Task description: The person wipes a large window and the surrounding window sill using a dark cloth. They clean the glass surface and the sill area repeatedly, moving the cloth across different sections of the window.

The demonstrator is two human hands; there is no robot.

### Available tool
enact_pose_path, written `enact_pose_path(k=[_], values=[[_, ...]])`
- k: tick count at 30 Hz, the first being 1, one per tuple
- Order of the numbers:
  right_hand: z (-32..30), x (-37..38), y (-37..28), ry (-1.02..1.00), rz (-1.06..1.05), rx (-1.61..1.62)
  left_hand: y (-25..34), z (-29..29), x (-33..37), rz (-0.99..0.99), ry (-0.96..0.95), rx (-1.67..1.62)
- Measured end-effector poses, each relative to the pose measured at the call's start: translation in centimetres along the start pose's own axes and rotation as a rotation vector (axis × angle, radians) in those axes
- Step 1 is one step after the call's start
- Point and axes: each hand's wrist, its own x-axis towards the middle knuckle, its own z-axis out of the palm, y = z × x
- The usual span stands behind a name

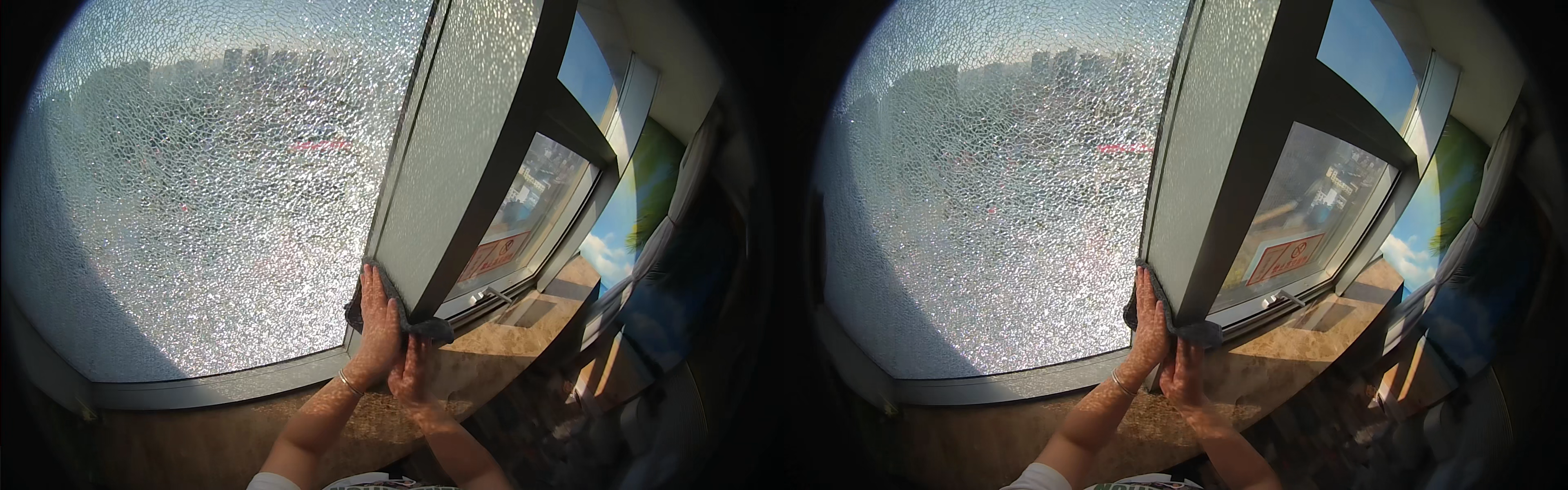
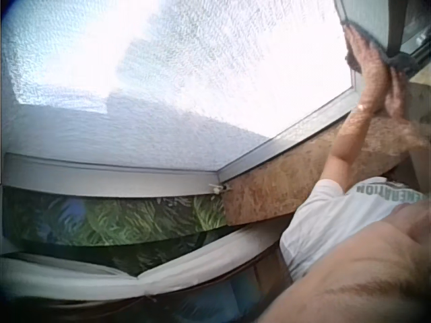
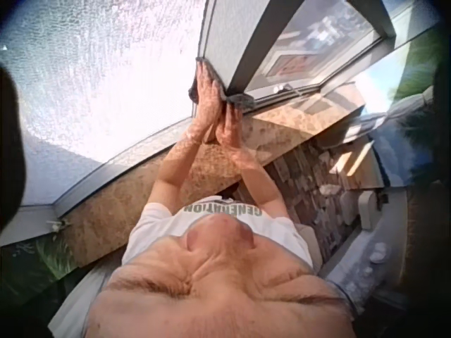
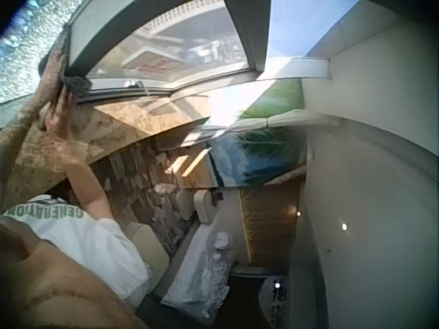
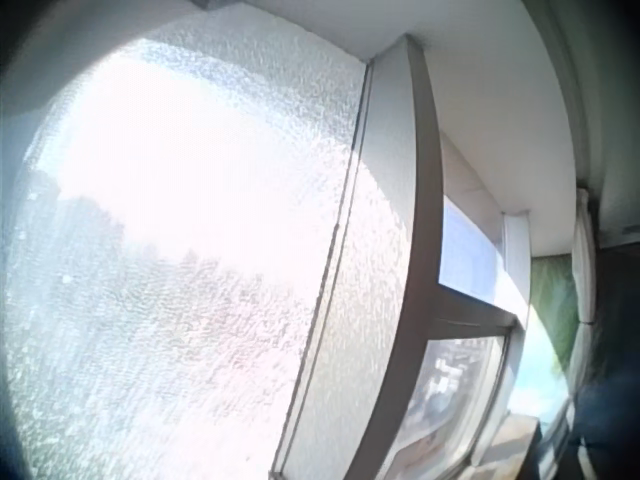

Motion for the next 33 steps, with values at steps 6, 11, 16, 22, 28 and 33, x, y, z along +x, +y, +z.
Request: enact_pose_path(k=[6, 11, 16, 22, 28, 33], values=[[-3.7, 10.8, -0.7, 0.105, -0.149, -0.048, 5.3, -1.4, 9.0, 0.358, 0.043, 0.040], [-6.7, 19.4, -2.2, 0.213, -0.234, -0.105, 10.9, -2.5, 15.6, 0.464, 0.101, 0.045], [-7.7, 23.2, -2.4, 0.281, -0.307, -0.145, 13.3, -2.4, 18.1, 0.480, 0.140, 0.061], [-6.8, 18.7, -1.6, 0.220, -0.319, -0.144, 9.0, -1.4, 13.7, 0.446, 0.121, 0.064], [-5.6, 19.6, -1.7, 0.368, -0.279, -0.295, 9.0, -2.1, 14.5, 0.395, 0.085, 0.088], [-7.7, 26.8, -2.1, 0.423, -0.302, 0.021, 15.1, -2.9, 19.5, 0.532, 0.084, 0.072]])
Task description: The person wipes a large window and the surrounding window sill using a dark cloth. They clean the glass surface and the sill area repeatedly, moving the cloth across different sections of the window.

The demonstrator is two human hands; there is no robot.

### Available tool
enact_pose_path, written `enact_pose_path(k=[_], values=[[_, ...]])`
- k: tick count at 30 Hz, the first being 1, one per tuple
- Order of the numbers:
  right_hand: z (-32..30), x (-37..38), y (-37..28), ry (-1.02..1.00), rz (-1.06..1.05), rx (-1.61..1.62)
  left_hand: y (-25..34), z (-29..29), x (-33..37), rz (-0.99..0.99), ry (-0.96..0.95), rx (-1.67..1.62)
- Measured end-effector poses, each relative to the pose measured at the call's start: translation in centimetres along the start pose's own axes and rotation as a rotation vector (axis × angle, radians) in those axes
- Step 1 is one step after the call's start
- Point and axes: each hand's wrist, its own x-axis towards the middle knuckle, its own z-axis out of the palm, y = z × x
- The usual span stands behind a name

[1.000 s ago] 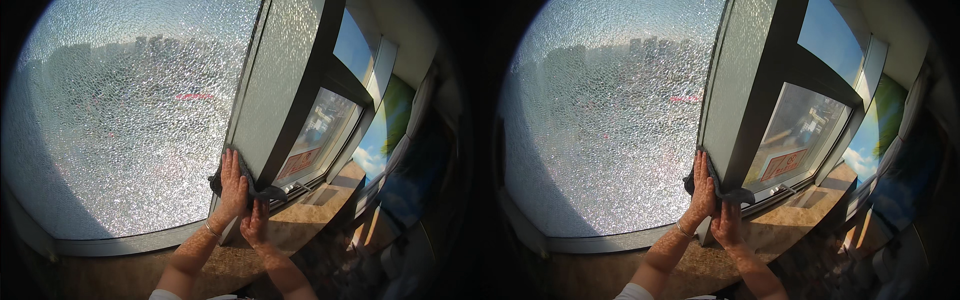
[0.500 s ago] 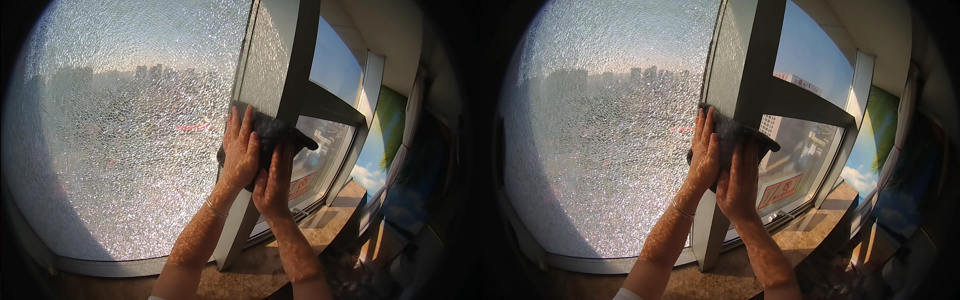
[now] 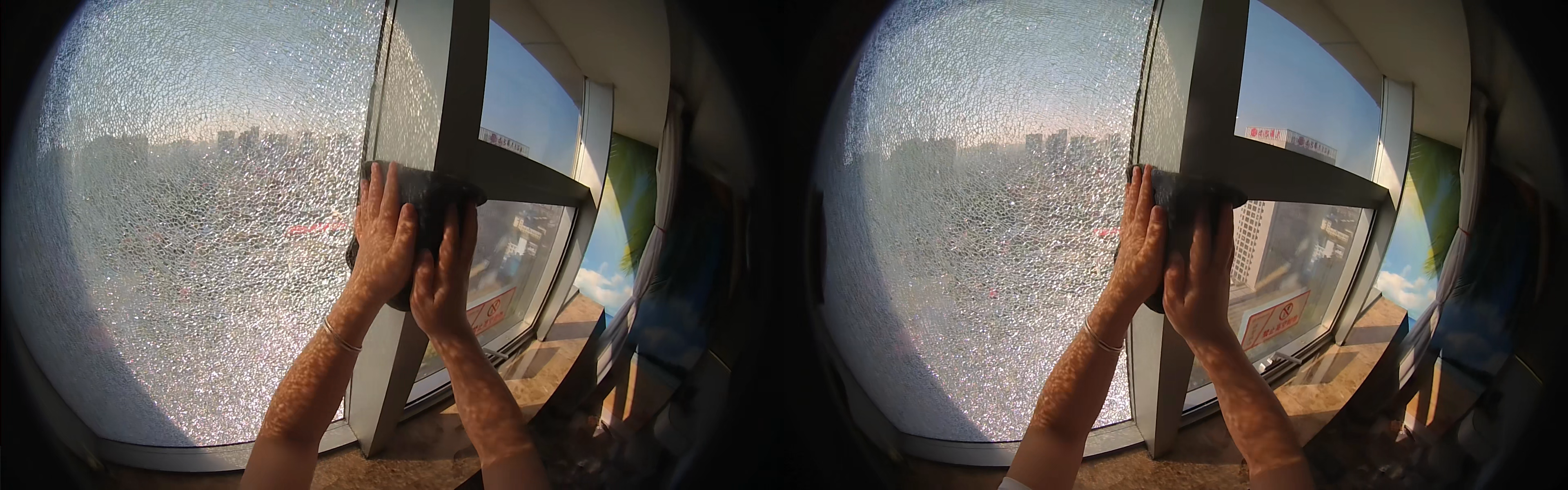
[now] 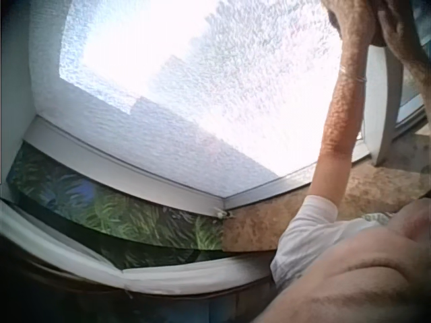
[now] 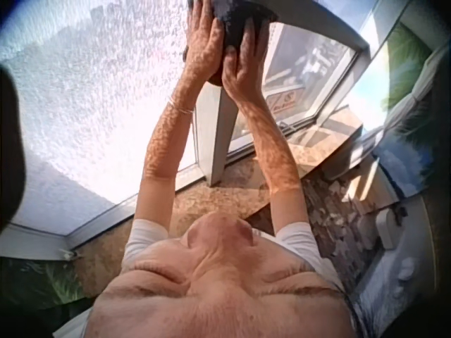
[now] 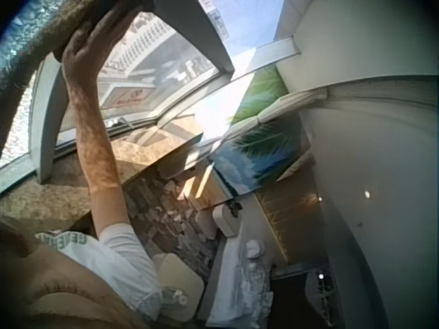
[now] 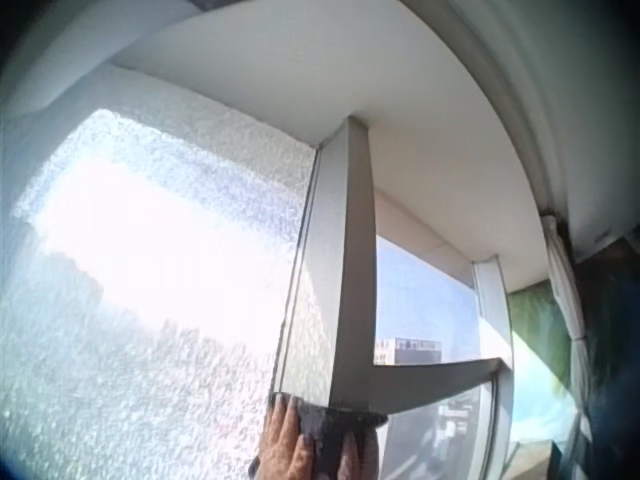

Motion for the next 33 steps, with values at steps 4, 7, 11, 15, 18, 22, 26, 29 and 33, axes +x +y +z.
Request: enact_pose_path(k=[4, 7, 11, 15, 18, 22, 26, 29, 33], values=[[-0.2, 1.5, -0.4, -0.003, 0.023, 0.023, 0.9, 0.1, -0.4, 0.018, 0.024, -0.008], [-0.3, -1.7, -0.6, -0.075, 0.088, 0.072, -0.4, 0.2, -3.5, 0.023, 0.010, 0.053], [-1.0, -6.7, -1.2, -0.230, 0.197, 0.025, -1.8, 1.2, -10.5, -0.070, -0.038, 0.063], [-0.5, -8.1, -0.3, -0.156, 0.177, 0.144, -1.6, 0.9, -12.1, -0.004, -0.046, 0.074], [-0.3, -4.4, 0.4, -0.160, 0.290, 0.258, 0.6, -0.2, -7.7, 0.100, -0.061, 0.132], [-0.7, 0.5, 1.2, -0.212, 0.487, 0.599, 3.3, -0.2, -2.9, 0.263, 0.039, 0.434], [0.1, -1.8, 2.7, -0.211, 0.371, 0.611, 4.3, 0.6, -4.6, 0.179, 0.040, 0.863], [-0.3, -6.9, 2.8, -0.344, 0.444, 0.802, 3.1, 0.6, -9.5, 0.140, -0.043, 0.959], [-0.6, -9.6, 2.8, -0.419, 0.456, 1.025, 2.8, 1.0, -13.7, 0.171, -0.011, 1.169]])
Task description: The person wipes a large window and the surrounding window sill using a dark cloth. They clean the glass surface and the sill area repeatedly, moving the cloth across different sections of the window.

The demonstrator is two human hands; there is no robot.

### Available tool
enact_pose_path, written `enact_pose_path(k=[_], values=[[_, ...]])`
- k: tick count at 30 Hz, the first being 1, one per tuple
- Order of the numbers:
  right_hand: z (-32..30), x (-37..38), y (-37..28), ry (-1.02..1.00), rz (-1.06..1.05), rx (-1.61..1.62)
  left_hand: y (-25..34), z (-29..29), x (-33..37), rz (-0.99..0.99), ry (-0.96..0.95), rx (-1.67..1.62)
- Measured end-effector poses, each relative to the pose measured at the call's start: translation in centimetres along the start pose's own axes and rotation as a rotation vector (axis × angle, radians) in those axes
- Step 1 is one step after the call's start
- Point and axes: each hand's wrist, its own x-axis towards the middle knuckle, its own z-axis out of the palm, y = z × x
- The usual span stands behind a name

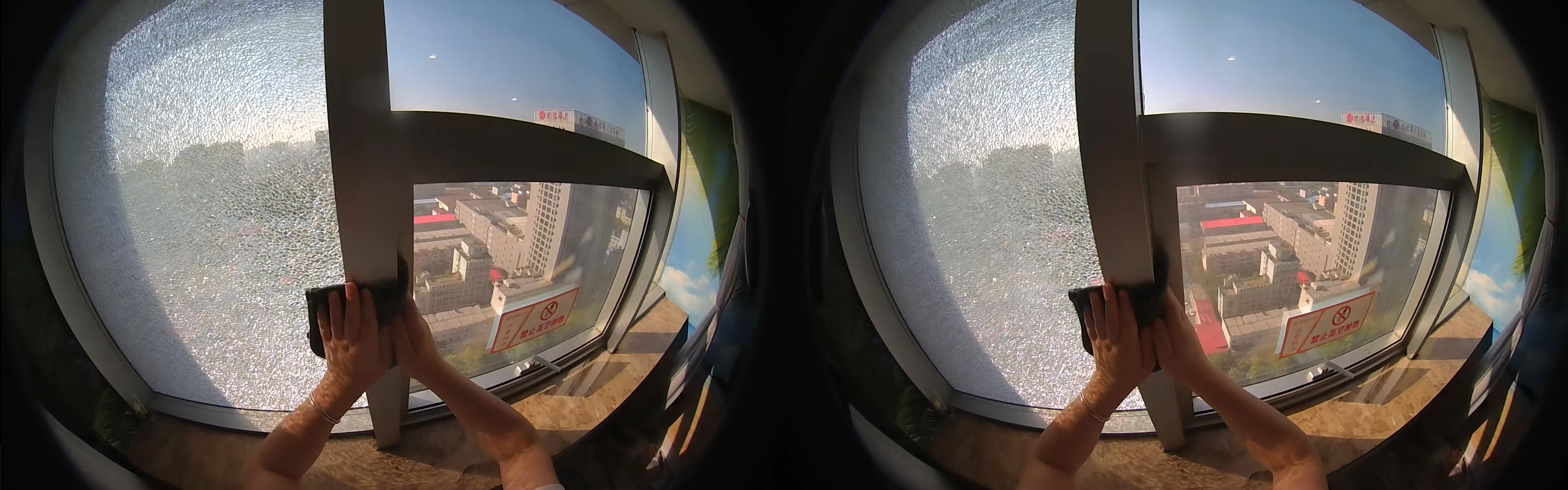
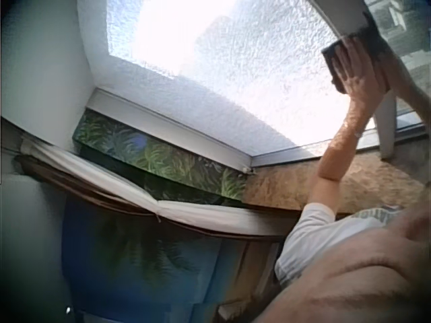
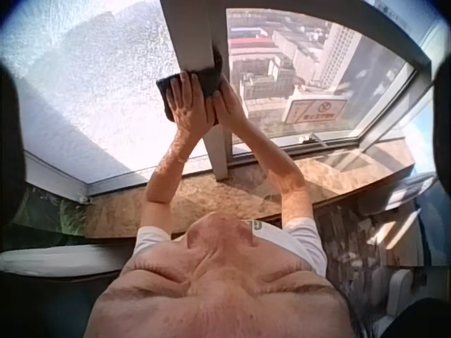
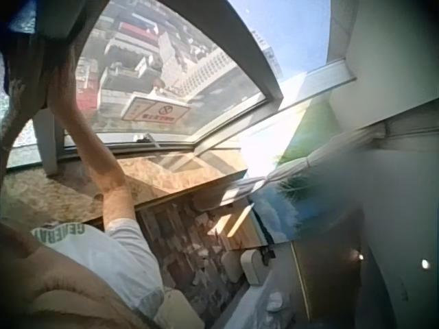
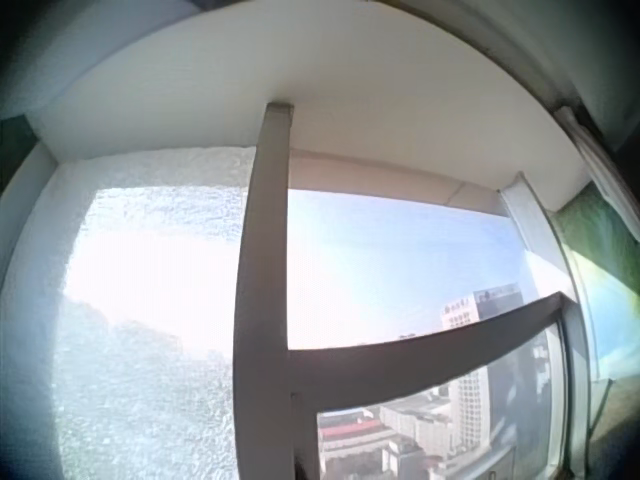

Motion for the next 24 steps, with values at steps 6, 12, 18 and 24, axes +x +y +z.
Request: enact_pose_path(k=[6, 12, 18, 24], values=[[-1.4, 8.4, -2.0, -0.038, -0.081, 0.235, 0.6, -2.2, 8.9, 0.018, 0.010, 0.135], [-0.4, 10.1, -1.1, -0.043, -0.215, 0.327, 0.1, -1.8, 10.8, 0.073, 0.198, 0.117], [-0.4, 1.8, 1.7, -0.044, -0.271, 0.031, 0.0, -1.2, 2.2, 0.116, -0.004, 0.196], [-0.5, 6.9, -2.0, 0.082, -0.300, 0.261, 0.3, -1.1, 5.0, 0.107, -0.095, 0.206]])
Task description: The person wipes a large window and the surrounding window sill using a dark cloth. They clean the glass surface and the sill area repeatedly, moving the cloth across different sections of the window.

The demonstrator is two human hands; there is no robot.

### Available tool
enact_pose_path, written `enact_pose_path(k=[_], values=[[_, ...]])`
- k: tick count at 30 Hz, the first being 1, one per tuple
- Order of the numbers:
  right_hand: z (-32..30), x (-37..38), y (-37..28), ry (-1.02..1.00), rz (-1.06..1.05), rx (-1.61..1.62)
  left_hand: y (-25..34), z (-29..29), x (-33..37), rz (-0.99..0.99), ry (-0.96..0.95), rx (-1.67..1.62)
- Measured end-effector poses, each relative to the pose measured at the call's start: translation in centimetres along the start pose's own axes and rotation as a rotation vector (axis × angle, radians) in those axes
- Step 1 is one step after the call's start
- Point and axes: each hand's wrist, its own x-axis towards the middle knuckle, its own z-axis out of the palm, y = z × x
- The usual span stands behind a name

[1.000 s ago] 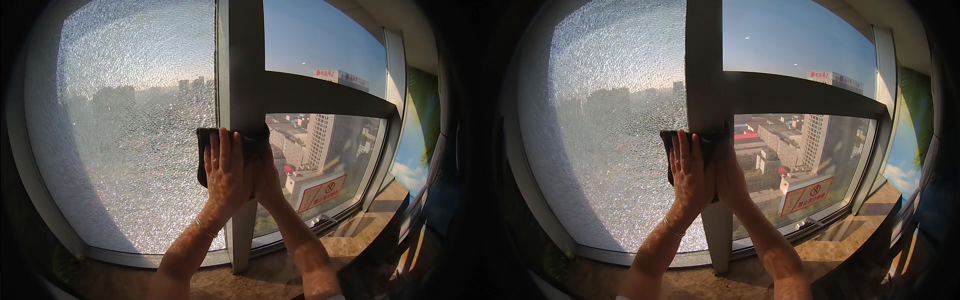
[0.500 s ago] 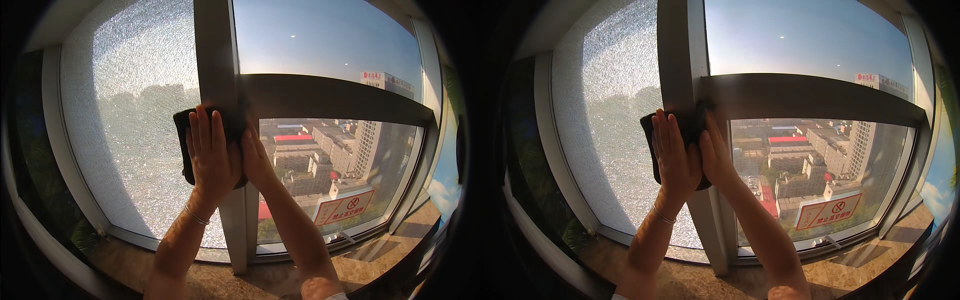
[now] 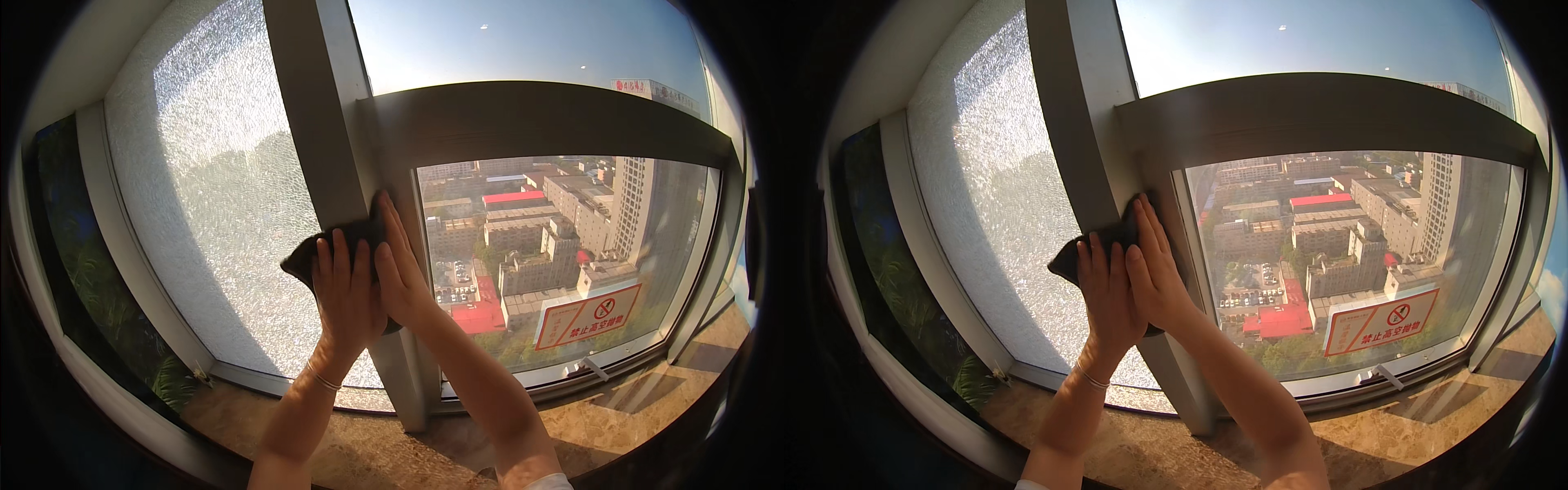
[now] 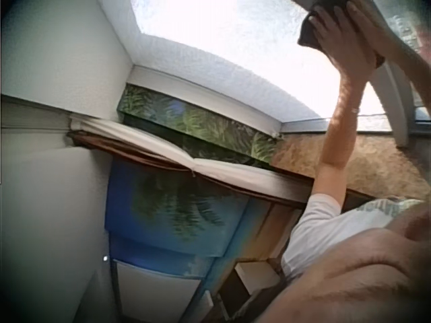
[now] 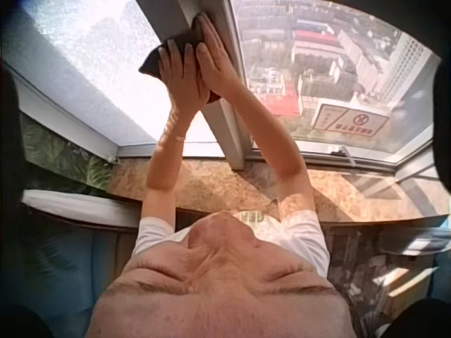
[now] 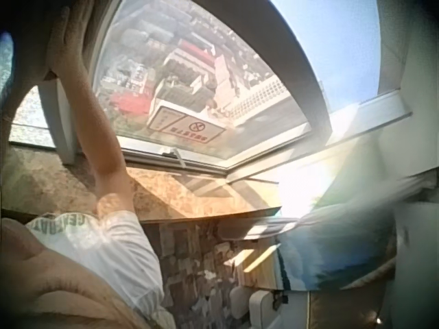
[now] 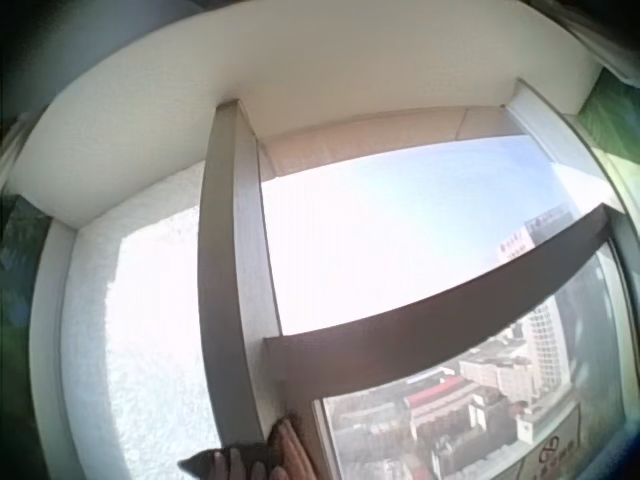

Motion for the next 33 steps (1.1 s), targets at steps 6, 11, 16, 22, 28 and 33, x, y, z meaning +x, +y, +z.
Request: enact_pose_path(k=[6, 11, 16, 22, 28, 33], values=[[0.6, -0.5, 2.0, -0.001, 0.014, 0.123, -0.4, -0.6, 0.5, 0.008, 0.045, -0.032], [0.1, -9.3, 3.4, -0.016, 0.154, 0.033, 1.2, 3.0, -9.0, 0.026, 0.008, -0.120], [0.1, -19.7, 4.7, -0.016, 0.315, -0.064, 4.0, 5.9, -20.5, 0.019, -0.081, -0.133], [0.1, -28.2, 4.5, -0.025, 0.623, -0.041, 5.1, 6.1, -27.2, 0.164, -0.204, -0.118], [0.5, -17.6, 2.2, -0.002, 0.365, 0.002, 1.8, 3.9, -16.7, 0.113, -0.089, -0.127], [0.9, -14.7, 2.2, 0.062, 0.295, -0.081, 1.5, 3.6, -13.5, 0.074, -0.036, -0.135]])
